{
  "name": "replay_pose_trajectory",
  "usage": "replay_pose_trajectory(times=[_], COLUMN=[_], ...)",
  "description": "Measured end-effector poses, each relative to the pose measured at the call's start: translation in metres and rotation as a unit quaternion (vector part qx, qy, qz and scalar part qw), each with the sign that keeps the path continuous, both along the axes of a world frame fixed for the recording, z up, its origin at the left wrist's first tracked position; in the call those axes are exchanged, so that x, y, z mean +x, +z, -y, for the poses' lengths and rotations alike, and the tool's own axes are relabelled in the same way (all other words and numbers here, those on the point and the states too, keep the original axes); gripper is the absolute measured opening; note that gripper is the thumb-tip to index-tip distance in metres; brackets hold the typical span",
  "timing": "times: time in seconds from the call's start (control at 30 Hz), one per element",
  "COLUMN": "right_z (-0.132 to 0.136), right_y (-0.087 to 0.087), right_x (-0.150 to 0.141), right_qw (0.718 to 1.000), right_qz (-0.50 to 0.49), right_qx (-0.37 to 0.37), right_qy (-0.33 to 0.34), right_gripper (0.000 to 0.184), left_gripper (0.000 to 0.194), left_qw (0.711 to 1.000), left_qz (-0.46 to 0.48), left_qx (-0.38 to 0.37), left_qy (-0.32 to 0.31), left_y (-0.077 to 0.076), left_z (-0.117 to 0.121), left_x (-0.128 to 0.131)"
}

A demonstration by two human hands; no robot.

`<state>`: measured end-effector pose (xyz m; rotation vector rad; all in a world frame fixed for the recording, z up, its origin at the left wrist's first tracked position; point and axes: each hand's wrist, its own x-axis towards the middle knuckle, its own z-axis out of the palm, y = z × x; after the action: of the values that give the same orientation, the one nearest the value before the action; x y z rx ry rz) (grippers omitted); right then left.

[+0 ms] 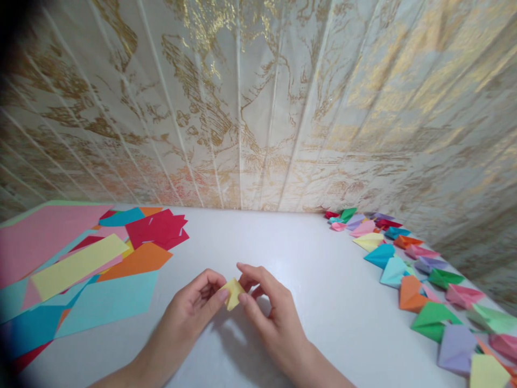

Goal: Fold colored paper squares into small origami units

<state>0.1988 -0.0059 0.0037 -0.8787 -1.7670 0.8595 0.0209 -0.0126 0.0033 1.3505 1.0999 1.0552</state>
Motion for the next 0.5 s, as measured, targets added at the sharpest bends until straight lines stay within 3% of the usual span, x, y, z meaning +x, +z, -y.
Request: replay_pose_trajectory(times=[0.13,0.3,0.5], right_z=[-0.0019,-0.0030,0.0008], right_y=[-0.0003,0.0010,-0.0004], right_x=[-0.0012,-0.0017,-0.0059], right_qw=[0.999,0.992,0.986], right_qz=[-0.004,-0.022,-0.032], right_qx=[-0.052,-0.116,-0.164], right_qy=[-0.015,-0.036,-0.009], right_gripper=[0.008,0.022,0.012], left_gripper=[0.024,0.025,0.031], left_qw=[0.997,0.995,0.999], left_qz=[-0.058,-0.079,-0.046], left_qx=[0.041,0.060,-0.016], left_qy=[-0.014,-0.023,-0.015], left_y=[0.0000,0.0027,0.0014], left_z=[0.0025,0.0041,0.0018], left_x=[-0.0014,-0.0035,-0.0026])
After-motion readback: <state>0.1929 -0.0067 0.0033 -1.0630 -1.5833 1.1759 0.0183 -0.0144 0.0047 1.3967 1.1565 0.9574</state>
